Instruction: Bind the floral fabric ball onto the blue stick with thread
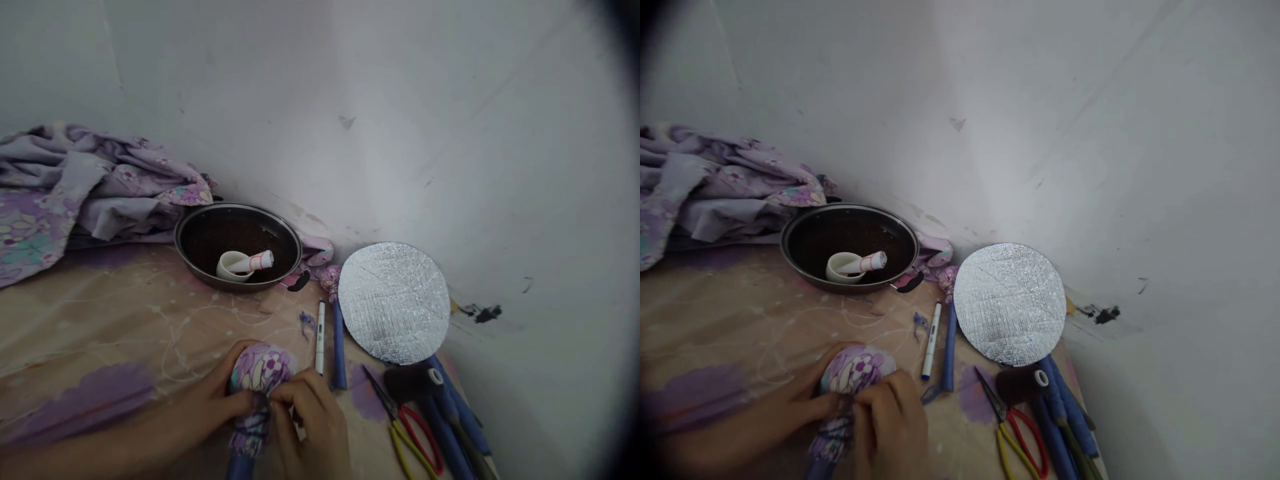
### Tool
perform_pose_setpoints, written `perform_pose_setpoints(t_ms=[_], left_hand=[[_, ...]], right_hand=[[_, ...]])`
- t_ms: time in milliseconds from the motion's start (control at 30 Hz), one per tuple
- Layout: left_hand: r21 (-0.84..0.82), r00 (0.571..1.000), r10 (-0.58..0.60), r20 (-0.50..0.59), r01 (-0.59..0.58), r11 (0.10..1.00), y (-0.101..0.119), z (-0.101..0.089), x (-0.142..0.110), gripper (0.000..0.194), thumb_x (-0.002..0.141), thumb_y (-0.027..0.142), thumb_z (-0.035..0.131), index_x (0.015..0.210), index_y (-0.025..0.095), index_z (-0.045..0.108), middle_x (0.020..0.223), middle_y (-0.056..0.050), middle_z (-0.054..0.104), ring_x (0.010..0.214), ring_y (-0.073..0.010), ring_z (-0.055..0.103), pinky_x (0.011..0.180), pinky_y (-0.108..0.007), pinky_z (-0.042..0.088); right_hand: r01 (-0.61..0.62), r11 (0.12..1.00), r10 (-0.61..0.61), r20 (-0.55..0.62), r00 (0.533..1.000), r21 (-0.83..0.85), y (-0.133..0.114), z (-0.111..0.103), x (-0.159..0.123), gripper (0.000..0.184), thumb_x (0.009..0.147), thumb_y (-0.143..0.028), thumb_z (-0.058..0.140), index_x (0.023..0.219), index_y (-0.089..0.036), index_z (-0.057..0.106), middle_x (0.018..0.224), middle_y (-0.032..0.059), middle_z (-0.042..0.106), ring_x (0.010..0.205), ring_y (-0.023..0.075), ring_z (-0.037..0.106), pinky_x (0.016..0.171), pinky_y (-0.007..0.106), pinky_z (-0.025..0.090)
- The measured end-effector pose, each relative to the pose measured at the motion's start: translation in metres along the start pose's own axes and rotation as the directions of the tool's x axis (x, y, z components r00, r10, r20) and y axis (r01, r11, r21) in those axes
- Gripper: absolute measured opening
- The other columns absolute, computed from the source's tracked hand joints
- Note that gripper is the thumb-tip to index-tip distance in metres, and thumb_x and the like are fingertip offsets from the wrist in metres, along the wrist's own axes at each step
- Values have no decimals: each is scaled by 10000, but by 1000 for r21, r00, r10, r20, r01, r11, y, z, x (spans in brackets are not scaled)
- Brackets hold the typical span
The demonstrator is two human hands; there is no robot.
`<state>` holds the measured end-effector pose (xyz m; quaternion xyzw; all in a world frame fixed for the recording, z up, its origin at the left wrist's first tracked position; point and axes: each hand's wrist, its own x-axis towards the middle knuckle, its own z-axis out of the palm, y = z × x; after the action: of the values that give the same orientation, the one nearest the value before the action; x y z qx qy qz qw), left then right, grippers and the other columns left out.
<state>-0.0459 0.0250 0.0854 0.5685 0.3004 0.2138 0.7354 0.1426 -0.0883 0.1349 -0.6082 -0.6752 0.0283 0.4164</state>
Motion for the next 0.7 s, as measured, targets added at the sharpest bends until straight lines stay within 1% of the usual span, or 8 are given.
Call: perform_pose_setpoints(t_ms=[100, 167, 300, 367, 467, 567, 633, 700], left_hand=[[25, 1000, -6, -14, 6, 1000, -7, -2, 0, 766, 869, 583, 900, 1562, 383, 641, 1387, -11, 863, 1395, -414, 719, 1254, -498, 579], [58, 1000, 0, -12, 1, 998, -13, -2, 0, 788, 890, 642, 906, 1580, 385, 625, 1433, -16, 870, 1444, -429, 718, 1295, -510, 573], [27, 998, 2, -64, 0, 1000, -20, 3, 1, 907, 865, 683, 919, 1635, 389, 540, 1588, -32, 819, 1558, -450, 680, 1365, -518, 558], [36, 997, 4, -74, -2, 999, -16, 6, 2, 950, 845, 693, 918, 1642, 385, 503, 1617, -57, 799, 1591, -465, 663, 1390, -539, 547], [57, 1000, -1, -20, 2, 998, -4, 5, -2, 937, 877, 650, 904, 1650, 358, 462, 1630, -104, 783, 1586, -467, 682, 1379, -556, 572], [63, 1000, -17, 9, 17, 998, 4, 0, -7, 909, 949, 610, 907, 1688, 362, 439, 1713, -109, 744, 1616, -445, 677, 1391, -527, 571], [70, 999, -32, 10, 31, 997, 2, -3, -9, 912, 986, 592, 915, 1730, 393, 428, 1766, -79, 717, 1666, -426, 642, 1428, -503, 533], [67, 1000, -16, -8, 16, 998, -8, -5, -7, 917, 985, 598, 925, 1742, 413, 442, 1775, -61, 709, 1688, -432, 619, 1444, -513, 514]], right_hand=[[-8, 995, 8, 4, 1000, -99, -4, 2, -2, 308, 1078, -53, 626, 995, -287, 808, 926, 19, 772, 741, 191, 766, 684, 259, 611], [-6, 989, 5, -9, 1000, -145, -6, 2, -2, 315, 1081, -45, 628, 996, -291, 806, 939, 21, 775, 756, 198, 789, 687, 273, 616], [9, 965, -14, -17, 1000, -262, -10, 4, -4, 295, 1061, -32, 646, 983, -296, 752, 943, 30, 783, 794, 235, 842, 703, 320, 630], [35, 936, -39, -3, 999, -351, -12, 3, -4, 275, 1049, -45, 663, 975, -303, 723, 941, 36, 788, 795, 258, 857, 668, 348, 619], [72, 880, -72, 17, 997, -469, -13, 3, -6, 275, 1033, -45, 660, 968, -309, 704, 930, 38, 787, 756, 271, 856, 614, 383, 600], [81, 859, -80, 25, 996, -506, -11, 11, -9, 273, 1040, -50, 650, 974, -312, 694, 928, 43, 776, 740, 282, 844, 586, 403, 568], [42, 872, -77, -51, 996, -487, -9, 22, -12, 287, 1034, -41, 623, 978, -318, 668, 924, 49, 759, 740, 296, 821, 592, 407, 531], [-22, 895, -64, -176, 982, -445, -7, 32, -14, 308, 1030, -26, 577, 972, -323, 635, 907, 50, 730, 735, 308, 785, 602, 407, 481]])
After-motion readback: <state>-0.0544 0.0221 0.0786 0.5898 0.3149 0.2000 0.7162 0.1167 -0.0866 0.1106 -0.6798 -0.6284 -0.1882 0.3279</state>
